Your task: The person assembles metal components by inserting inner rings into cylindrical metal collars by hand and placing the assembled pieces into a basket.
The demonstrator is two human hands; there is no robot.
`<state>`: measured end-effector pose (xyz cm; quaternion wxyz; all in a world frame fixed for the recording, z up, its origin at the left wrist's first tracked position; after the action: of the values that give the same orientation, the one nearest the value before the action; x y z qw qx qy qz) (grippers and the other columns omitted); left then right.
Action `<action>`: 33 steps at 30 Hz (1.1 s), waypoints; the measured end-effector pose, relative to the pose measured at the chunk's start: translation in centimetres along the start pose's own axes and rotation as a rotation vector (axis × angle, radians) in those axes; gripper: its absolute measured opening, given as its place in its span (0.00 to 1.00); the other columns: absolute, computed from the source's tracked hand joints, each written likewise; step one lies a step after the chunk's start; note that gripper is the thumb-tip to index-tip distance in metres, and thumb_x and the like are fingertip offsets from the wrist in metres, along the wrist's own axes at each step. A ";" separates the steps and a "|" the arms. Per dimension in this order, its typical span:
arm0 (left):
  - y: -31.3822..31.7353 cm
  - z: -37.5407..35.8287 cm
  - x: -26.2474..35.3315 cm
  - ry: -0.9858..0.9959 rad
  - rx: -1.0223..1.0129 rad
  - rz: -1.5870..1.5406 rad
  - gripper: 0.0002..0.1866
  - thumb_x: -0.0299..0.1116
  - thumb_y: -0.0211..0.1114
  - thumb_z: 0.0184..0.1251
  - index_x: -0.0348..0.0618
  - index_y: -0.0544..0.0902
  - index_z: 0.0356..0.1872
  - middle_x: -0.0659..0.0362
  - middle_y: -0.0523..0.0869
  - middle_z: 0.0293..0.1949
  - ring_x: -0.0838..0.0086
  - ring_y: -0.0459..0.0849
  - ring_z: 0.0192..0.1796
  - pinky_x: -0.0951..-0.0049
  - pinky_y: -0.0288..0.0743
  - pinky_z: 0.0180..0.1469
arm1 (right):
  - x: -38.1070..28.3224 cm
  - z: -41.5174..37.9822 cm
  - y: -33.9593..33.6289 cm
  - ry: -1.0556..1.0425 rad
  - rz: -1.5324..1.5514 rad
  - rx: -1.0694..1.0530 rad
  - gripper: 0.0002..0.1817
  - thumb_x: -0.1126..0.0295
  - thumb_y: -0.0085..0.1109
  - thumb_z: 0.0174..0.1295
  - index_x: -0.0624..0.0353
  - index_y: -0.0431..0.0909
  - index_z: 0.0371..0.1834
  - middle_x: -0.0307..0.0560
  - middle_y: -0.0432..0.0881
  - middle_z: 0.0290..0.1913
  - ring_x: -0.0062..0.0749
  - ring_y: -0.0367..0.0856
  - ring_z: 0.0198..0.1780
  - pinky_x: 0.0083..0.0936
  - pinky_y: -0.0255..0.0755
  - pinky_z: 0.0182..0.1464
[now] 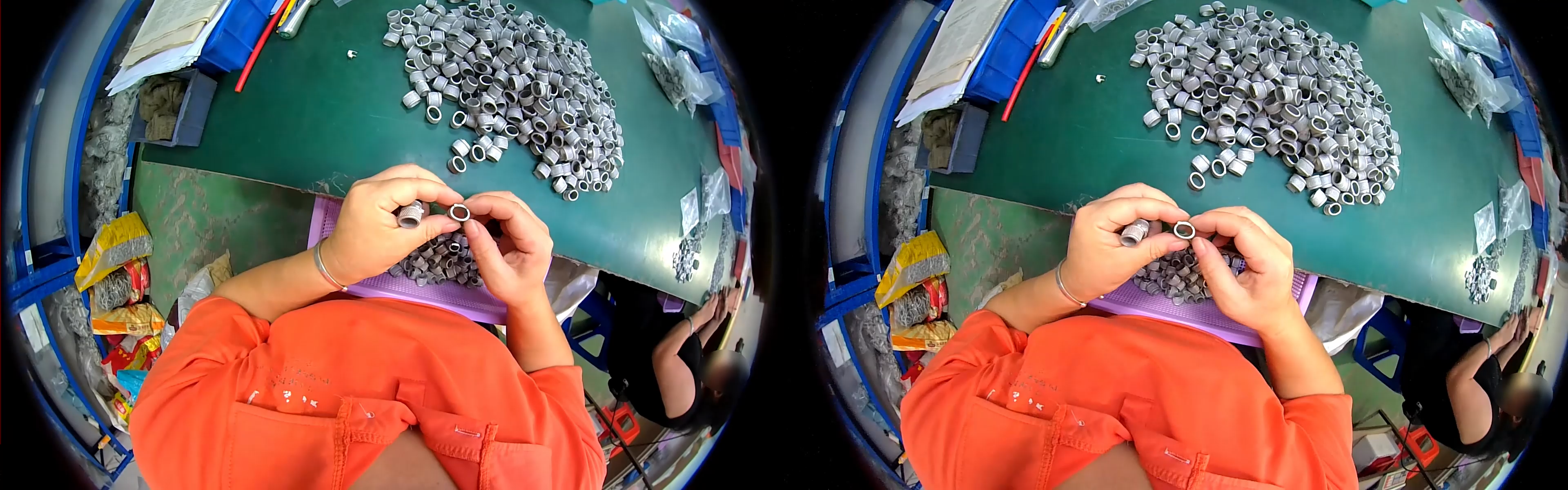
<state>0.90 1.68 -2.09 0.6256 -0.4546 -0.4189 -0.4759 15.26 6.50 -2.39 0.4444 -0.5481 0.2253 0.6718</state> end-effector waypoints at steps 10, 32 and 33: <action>-0.3 -0.3 -0.1 -0.019 -0.097 -0.101 0.09 0.25 0.68 0.51 0.36 0.80 0.34 0.59 0.79 0.33 0.80 0.76 0.31 0.83 0.70 0.33 | -1.0 0.6 -0.5 -0.042 0.073 -0.283 0.10 0.82 0.63 0.44 0.63 0.78 0.32 0.46 0.79 0.37 0.29 0.78 0.37 0.22 0.72 0.37; -2.5 1.5 -1.9 -0.132 0.094 -0.021 0.04 0.25 0.59 0.60 0.34 0.78 0.30 0.63 0.77 0.28 0.84 0.72 0.31 0.84 0.65 0.34 | 2.4 1.0 -0.4 0.517 0.708 -0.046 0.11 0.88 0.53 0.53 0.71 0.70 0.40 0.55 0.78 0.41 0.35 0.81 0.43 0.25 0.77 0.46; -2.4 1.5 -1.7 -0.084 0.095 0.012 0.03 0.25 0.59 0.60 0.34 0.78 0.30 0.62 0.77 0.28 0.84 0.72 0.31 0.83 0.66 0.34 | 2.4 1.0 -0.4 0.499 0.712 -0.040 0.11 0.88 0.53 0.53 0.71 0.69 0.40 0.55 0.78 0.42 0.36 0.81 0.43 0.25 0.77 0.46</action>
<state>-1.96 3.16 -2.97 0.6310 -0.4465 -0.4644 -0.4323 15.04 8.30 -4.23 0.1063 -0.5903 0.4879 0.6342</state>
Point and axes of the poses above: each hand's wrist, its own z-axis towards the middle knuckle, its own y-axis out of the palm, x = y × z, the point moved 5 cm from there along z, towards the middle knuckle
